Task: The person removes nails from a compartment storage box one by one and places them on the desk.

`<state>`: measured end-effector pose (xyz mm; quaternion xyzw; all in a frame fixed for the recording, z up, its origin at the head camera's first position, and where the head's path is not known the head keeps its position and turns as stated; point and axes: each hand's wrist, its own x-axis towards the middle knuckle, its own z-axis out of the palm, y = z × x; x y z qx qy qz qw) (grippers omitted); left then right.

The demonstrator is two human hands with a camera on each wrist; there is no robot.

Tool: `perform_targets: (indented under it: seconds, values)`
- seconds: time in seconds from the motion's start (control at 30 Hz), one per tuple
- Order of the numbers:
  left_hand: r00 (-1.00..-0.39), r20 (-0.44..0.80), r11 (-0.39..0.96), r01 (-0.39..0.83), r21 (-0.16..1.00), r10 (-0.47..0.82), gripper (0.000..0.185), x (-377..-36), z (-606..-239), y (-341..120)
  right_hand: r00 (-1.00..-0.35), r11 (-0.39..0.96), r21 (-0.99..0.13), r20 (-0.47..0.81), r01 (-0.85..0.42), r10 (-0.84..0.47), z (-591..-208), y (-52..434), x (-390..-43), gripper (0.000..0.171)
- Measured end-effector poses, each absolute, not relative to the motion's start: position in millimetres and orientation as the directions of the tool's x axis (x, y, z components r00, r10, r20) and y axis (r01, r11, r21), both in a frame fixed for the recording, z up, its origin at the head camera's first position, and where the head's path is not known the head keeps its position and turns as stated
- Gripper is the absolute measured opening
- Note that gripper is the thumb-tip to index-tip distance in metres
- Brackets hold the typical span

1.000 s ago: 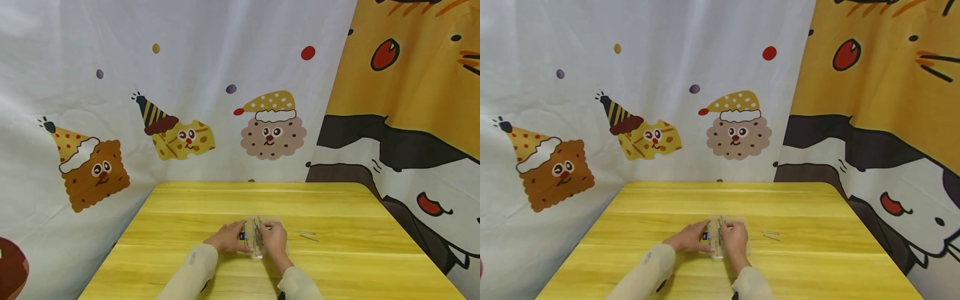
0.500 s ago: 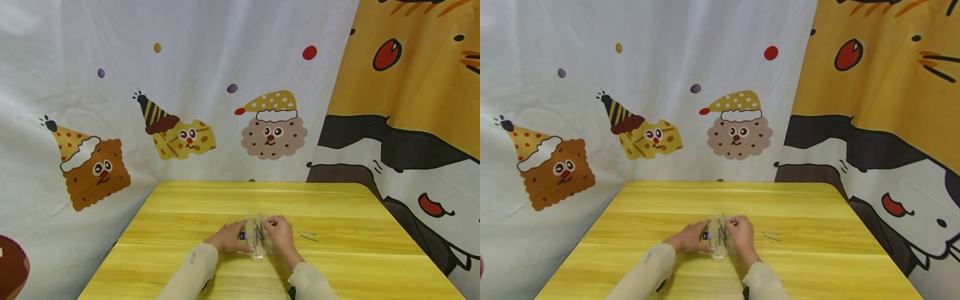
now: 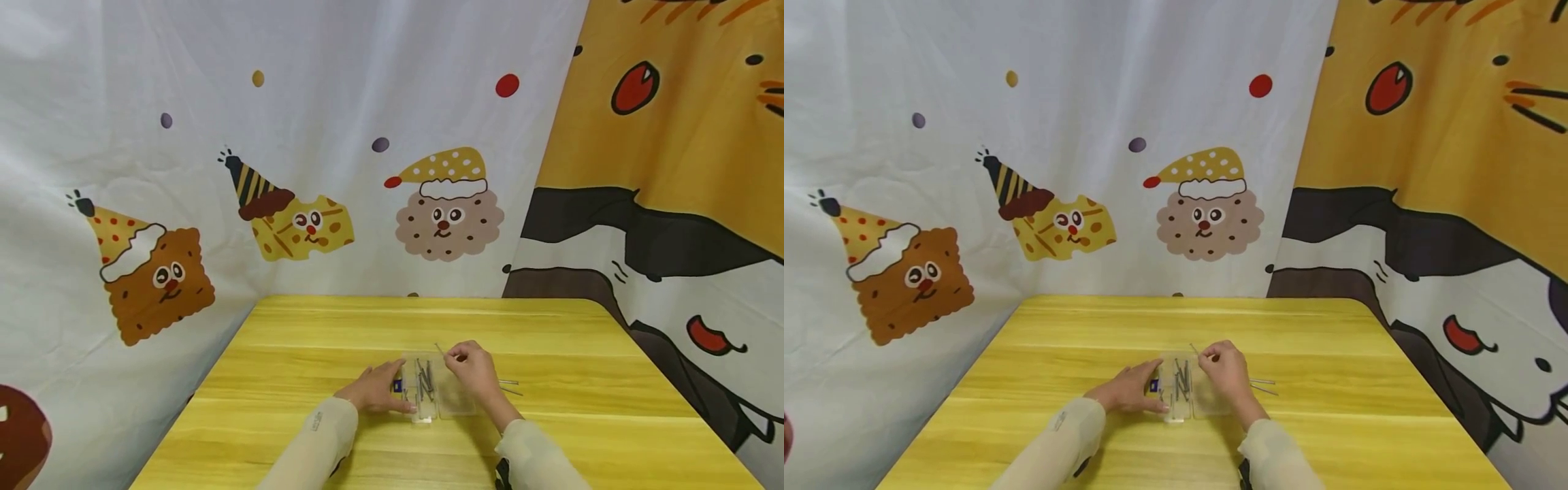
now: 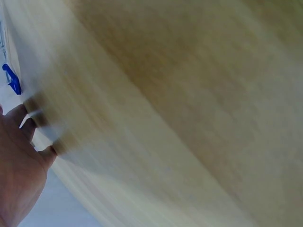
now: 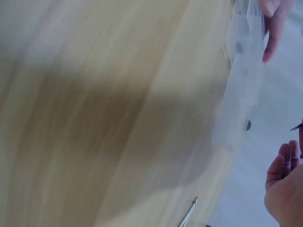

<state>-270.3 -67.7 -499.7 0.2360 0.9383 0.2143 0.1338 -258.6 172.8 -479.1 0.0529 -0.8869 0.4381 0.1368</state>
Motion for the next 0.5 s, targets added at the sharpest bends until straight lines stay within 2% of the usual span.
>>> perform_targets:
  seconds: [0.5]
  values:
    - [-0.846,-0.159,0.793,0.389,0.469,0.509,0.110,-270,-500,-69,-0.955,0.666,-0.709,0.295,-0.232,-0.018,-468,219,-263,0.007]
